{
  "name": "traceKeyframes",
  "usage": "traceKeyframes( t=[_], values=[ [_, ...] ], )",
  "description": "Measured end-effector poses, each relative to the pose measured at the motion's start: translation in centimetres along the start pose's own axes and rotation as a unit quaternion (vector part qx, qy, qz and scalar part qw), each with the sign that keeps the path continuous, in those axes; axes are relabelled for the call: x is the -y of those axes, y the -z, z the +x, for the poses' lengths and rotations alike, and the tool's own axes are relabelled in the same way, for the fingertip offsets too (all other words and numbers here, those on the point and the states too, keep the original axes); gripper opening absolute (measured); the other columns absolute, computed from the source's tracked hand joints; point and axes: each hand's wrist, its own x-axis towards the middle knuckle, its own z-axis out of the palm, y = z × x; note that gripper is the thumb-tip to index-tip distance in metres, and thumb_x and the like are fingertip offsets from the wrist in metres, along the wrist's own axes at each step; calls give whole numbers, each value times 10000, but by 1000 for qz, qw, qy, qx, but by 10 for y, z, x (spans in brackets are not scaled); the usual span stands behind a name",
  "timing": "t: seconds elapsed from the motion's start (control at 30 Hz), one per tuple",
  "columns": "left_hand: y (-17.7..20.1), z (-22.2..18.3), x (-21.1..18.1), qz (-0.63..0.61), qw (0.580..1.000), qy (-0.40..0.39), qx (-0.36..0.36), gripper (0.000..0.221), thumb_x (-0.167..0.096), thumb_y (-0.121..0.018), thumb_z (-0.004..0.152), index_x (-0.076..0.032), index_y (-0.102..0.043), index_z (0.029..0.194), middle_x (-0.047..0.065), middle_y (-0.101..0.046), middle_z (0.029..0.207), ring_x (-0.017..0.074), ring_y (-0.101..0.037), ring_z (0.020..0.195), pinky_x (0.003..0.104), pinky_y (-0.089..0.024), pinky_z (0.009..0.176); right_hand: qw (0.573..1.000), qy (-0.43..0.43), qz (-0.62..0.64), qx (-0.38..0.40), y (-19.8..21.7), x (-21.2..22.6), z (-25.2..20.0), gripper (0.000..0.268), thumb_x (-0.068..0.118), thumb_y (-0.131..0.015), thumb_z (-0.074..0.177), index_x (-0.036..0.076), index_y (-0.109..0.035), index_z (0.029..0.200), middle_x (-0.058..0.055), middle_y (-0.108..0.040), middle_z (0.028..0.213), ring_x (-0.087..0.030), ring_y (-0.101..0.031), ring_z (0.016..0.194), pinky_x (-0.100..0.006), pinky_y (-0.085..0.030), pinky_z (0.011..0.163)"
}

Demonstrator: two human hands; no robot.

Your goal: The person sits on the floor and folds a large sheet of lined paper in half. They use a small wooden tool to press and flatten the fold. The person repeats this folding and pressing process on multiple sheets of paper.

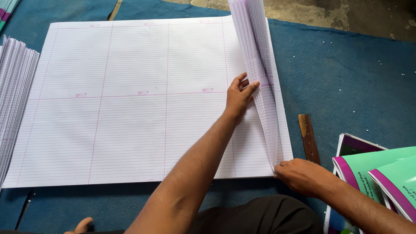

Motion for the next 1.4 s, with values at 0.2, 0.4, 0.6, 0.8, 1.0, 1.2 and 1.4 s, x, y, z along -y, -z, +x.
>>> traceKeyframes(
  t=[0.2,0.4,0.6,0.8,1.0,1.2,1.4],
  values=[
    [-1,-3,12,24,996,-68,44,829,-49,-588,858,-251,-219,1572,224,-404,1480,338,-577,1219,397,-572,944,1000,-4,5,10,0,0,1,341,350,-443,1047,81,-651,1062,-101,-726,1018,-230,-739,939,-392,-599,862],
    [4,14,28,63,993,-80,62,489,-238,-558,983,-30,-578,1424,236,-591,1457,283,-564,1332,395,-478,1098,1000,-8,-6,14,1,1,1,354,363,-444,1051,74,-648,1070,-108,-713,1039,-236,-730,961,-387,-599,875],
    [3,9,26,103,990,-72,56,704,-461,-706,890,-4,-569,1407,273,-605,1391,354,-539,1359,513,-431,1129,1000,-2,5,5,-1,-1,1,331,337,-438,1048,82,-646,1087,-108,-714,1048,-248,-723,978,-404,-586,887],
    [2,6,21,105,991,-64,49,718,-458,-723,860,-18,-572,1407,260,-603,1385,358,-548,1338,525,-464,1105,999,-21,6,25,1,1,1,332,352,-429,1053,97,-638,1089,-91,-718,1041,-226,-732,965,-386,-592,884],
    [3,10,25,102,992,-61,49,695,-428,-712,885,-10,-554,1417,253,-597,1396,345,-540,1348,515,-461,1103,1000,-2,7,5,1,0,0,328,348,-440,1045,94,-646,1058,-93,-716,1033,-230,-731,963,-394,-595,871],
    [1,9,24,61,994,-68,52,624,-252,-685,912,-26,-471,1452,239,-572,1410,318,-575,1317,418,-521,1064,1000,-3,3,2,-2,-1,2,330,355,-447,1045,92,-647,1051,-96,-719,1019,-229,-737,948,-390,-599,861],
    [3,7,27,42,991,-101,77,707,-40,-580,868,-150,-395,1542,204,-531,1440,320,-606,1210,361,-581,991,1000,-4,2,3,-5,-2,4,319,352,-456,1040,97,-647,1059,-97,-718,1023,-226,-739,946,-388,-604,858]
  ],
)
